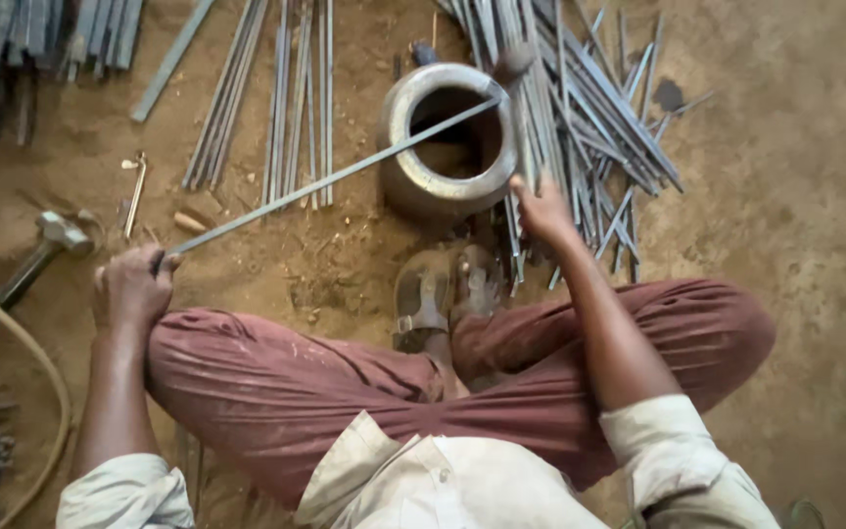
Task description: The person sits on the floor and repeatedly sharpens the ends of long metal rods using a hammer and a cylindrical metal anvil. They pick up rods from a pile, strike the ends against the anvil to create a point, and place the finished rods into a separate pile.
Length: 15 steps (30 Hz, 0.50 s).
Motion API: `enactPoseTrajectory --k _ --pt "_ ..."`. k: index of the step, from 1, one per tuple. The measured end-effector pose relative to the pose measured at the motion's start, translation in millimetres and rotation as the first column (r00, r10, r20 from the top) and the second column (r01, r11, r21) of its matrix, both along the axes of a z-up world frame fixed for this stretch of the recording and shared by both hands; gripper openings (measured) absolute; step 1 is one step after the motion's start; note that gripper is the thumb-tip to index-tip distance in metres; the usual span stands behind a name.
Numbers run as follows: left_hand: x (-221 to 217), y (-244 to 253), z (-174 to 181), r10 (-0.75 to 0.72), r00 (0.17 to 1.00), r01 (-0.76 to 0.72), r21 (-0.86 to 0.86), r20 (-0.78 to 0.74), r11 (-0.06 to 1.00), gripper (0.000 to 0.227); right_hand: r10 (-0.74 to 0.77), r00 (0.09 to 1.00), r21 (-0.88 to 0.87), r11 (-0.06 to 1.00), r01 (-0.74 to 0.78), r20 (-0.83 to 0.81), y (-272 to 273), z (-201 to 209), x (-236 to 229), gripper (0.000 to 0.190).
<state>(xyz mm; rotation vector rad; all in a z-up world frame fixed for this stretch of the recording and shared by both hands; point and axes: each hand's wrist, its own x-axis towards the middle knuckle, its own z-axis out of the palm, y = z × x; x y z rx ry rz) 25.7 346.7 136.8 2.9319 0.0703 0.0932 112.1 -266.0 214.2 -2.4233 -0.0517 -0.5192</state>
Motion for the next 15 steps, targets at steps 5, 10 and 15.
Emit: enactPoseTrajectory --k 5,10,15 --pt "-7 4 6 -0.045 0.997 0.045 0.002 0.064 0.999 0.03 0.102 0.78 0.614 0.683 0.396 -0.617 -14 -28 -3 0.031" --pt "-5 0 6 -0.016 0.998 0.02 -0.05 0.061 0.999 0.028 0.044 0.731 0.502 0.755 0.422 -0.681 -15 -36 -15 0.019" --pt "-1 -2 11 -0.01 1.0 0.009 -0.038 -0.013 0.999 0.029 0.039 0.913 0.659 0.704 0.263 -0.406 -3 3 -10 0.026"
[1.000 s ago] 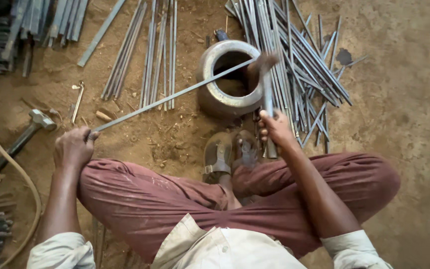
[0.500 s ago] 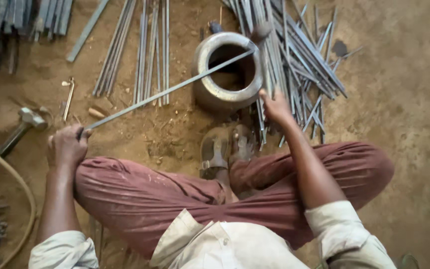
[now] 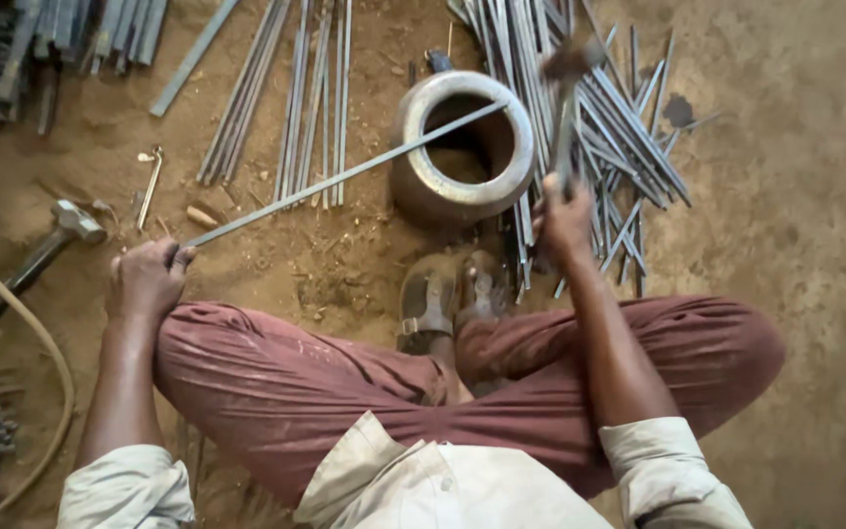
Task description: The person sits on the floor and repeatedly sharpens the ends of long metal rods using a hammer and a cylindrical metal anvil. They pick up rods from a pile, strike the ends against the anvil to create a point, and place the finished rods into a separate pile.
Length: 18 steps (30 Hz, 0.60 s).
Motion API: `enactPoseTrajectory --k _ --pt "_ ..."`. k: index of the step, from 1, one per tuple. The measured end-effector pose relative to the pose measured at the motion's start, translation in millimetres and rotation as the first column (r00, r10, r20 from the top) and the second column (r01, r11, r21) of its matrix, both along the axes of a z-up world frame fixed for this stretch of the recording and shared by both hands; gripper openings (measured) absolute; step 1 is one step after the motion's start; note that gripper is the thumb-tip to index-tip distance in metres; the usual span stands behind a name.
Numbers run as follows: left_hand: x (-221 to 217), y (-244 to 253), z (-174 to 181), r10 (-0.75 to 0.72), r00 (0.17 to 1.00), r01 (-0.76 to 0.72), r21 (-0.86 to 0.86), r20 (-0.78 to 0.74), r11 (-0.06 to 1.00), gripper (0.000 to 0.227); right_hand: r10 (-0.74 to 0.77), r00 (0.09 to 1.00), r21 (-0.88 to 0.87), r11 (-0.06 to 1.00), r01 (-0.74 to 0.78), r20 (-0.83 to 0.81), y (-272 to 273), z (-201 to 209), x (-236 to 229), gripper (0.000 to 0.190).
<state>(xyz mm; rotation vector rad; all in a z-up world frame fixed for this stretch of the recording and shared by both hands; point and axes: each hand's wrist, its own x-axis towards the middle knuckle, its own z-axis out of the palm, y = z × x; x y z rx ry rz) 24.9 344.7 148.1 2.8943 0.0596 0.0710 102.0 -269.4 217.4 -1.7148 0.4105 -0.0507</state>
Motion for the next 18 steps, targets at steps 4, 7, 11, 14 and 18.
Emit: enactPoseTrajectory --k 4,7,11,14,18 --pt "-2 -2 1 0.005 1.0 -0.005 0.018 -0.026 1.0 0.029 -0.018 0.924 -0.032 0.999 0.032 0.382 -4 35 11 0.029" --pt "4 -5 6 0.019 0.998 -0.019 -0.002 -0.06 1.0 0.029 -0.007 0.851 -0.049 0.998 0.038 0.525 1 31 14 0.032" --pt "-1 -9 11 -0.004 1.0 0.004 0.004 -0.006 1.0 0.028 0.282 0.75 -0.559 0.818 0.138 0.599 9 -5 15 0.031" --pt "5 -17 17 -0.005 0.999 0.006 0.024 -0.04 1.0 0.029 0.069 0.984 -0.444 0.896 0.013 0.167 3 -13 24 0.031" --pt "0 -16 23 0.011 1.0 -0.011 0.002 -0.003 1.0 0.029 -0.155 0.988 -0.032 0.987 0.156 0.029 -2 -8 34 0.034"
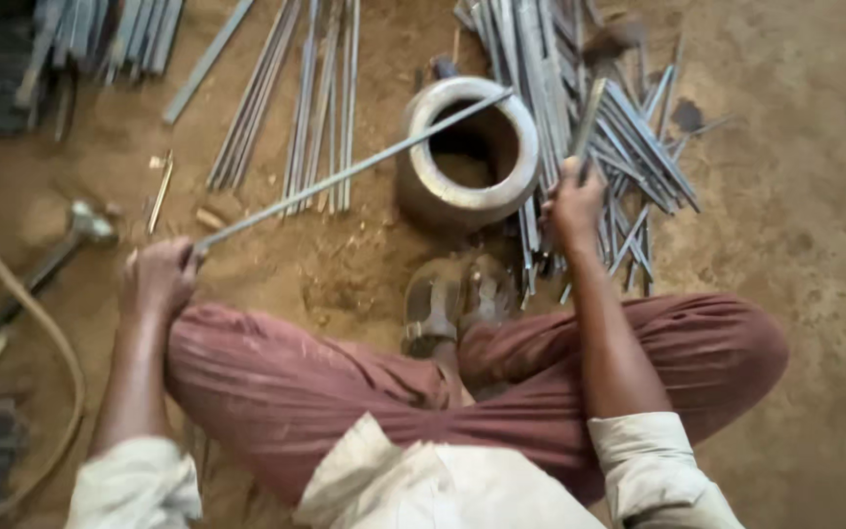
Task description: The person sits on the floor and repeatedly sharpens the ends of long metal rods using a hammer and a cylindrical metal anvil. They pick up rods from a pile, strike the ends against the anvil to create a point, and place the finished rods into a separate pile.
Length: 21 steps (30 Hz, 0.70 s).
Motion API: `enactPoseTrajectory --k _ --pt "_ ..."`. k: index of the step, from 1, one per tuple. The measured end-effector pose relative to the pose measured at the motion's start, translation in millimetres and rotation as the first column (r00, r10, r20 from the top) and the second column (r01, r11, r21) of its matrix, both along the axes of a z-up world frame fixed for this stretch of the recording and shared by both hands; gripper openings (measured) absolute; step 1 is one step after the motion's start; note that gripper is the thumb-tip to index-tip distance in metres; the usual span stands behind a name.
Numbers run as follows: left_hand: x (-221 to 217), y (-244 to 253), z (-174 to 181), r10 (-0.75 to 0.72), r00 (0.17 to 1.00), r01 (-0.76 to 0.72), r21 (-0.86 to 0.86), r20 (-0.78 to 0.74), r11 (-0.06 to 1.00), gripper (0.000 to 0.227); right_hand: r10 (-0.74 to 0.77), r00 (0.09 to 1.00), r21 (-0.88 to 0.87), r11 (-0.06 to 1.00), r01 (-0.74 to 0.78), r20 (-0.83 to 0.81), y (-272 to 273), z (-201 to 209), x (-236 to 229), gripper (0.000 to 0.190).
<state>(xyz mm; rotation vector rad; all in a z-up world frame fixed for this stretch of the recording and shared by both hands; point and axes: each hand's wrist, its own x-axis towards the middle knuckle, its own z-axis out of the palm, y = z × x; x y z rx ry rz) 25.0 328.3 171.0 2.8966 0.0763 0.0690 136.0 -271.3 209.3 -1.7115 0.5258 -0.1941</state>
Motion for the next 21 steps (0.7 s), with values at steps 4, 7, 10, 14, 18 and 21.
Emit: enactPoseTrajectory --k 4,7,10,14,18,21 --pt "16 -3 4 -0.005 1.0 0.005 -0.013 -0.014 1.0 0.031 -0.018 0.999 0.121 0.993 0.014 0.033 -14 4 -12 0.033" --pt "7 -8 6 -0.029 1.0 0.029 -0.062 -0.002 0.998 0.032 0.053 0.992 0.135 0.99 -0.036 -0.118 -12 -8 -31 0.034" --pt "17 -23 14 -0.078 0.997 0.077 -0.086 0.002 0.993 0.029 0.095 0.949 0.144 0.988 -0.053 -0.3 -7 -21 -31 0.031" --pt "31 -73 7 0.052 0.876 -0.131 -0.133 -0.479 0.982 0.035 0.132 0.915 0.207 0.977 -0.054 -0.381 -12 -33 -21 0.032" --pt "13 -170 -32 -0.047 0.799 -0.294 -0.456 -0.6 0.84 0.033 0.156 0.936 0.245 0.966 -0.079 -0.316 -14 -50 -23 0.04" --pt "2 -251 -61 -0.321 0.816 -0.266 -0.805 -0.481 0.53 0.024 0.183 0.914 0.193 0.974 -0.118 -0.363 -19 -55 -25 0.036"
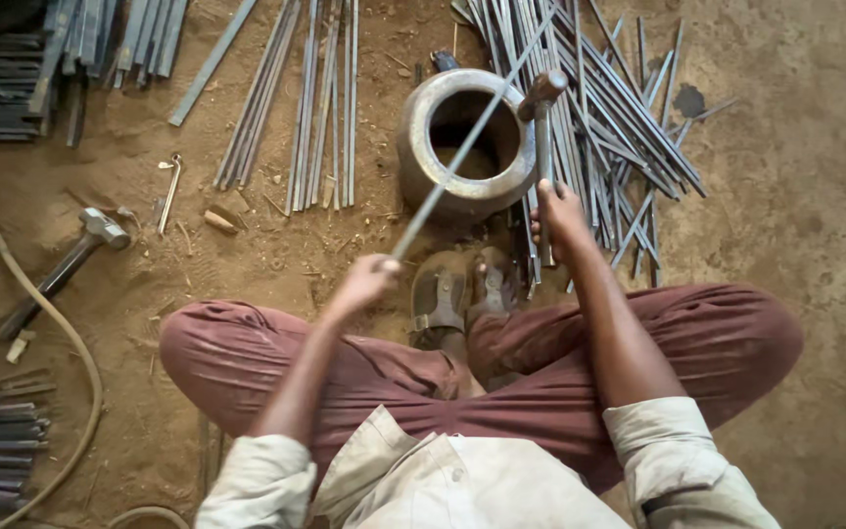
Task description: The person sits on the floor and repeatedly sharpens the ends of long metal rods using a hammer and a cylindrical metal anvil. They pick up rods from a pile, strike the ends against the anvil to create a point, and place the finished rods into a separate pile.
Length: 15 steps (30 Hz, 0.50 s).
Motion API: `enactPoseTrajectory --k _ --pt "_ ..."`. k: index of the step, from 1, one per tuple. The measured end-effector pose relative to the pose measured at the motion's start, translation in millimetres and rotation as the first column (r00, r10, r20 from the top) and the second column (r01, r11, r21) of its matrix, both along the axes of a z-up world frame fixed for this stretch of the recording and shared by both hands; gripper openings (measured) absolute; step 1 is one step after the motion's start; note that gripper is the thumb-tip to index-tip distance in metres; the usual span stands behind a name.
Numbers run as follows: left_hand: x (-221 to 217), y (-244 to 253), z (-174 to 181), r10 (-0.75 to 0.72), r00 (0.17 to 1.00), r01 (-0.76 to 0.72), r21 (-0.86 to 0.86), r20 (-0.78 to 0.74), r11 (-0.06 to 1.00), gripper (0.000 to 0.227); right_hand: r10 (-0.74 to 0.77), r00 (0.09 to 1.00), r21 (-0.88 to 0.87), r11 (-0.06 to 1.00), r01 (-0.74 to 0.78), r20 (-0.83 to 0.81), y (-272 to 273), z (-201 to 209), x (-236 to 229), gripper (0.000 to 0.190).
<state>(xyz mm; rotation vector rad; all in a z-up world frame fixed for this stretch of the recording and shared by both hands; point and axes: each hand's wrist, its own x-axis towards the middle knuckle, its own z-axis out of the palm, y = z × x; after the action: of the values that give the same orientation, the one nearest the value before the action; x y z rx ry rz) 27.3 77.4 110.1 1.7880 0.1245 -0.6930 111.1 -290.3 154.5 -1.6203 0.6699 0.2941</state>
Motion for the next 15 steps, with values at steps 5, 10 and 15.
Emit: enactPoseTrajectory --k 5,10,15 --pt "-7 -119 -25 0.094 0.904 -0.335 -0.553 -0.418 0.763 0.016 -0.032 0.999 0.008 0.999 0.032 -0.015 7 3 2 0.034" --pt "-13 -160 -45 0.253 0.893 -0.436 -0.573 -0.372 0.694 0.016 -0.007 1.0 0.002 1.0 0.007 0.01 2 3 -8 0.035" --pt "-2 -132 -57 0.256 0.944 -0.319 -0.366 -0.21 0.874 0.018 0.003 1.0 -0.051 0.999 -0.002 0.021 7 5 -7 0.031"
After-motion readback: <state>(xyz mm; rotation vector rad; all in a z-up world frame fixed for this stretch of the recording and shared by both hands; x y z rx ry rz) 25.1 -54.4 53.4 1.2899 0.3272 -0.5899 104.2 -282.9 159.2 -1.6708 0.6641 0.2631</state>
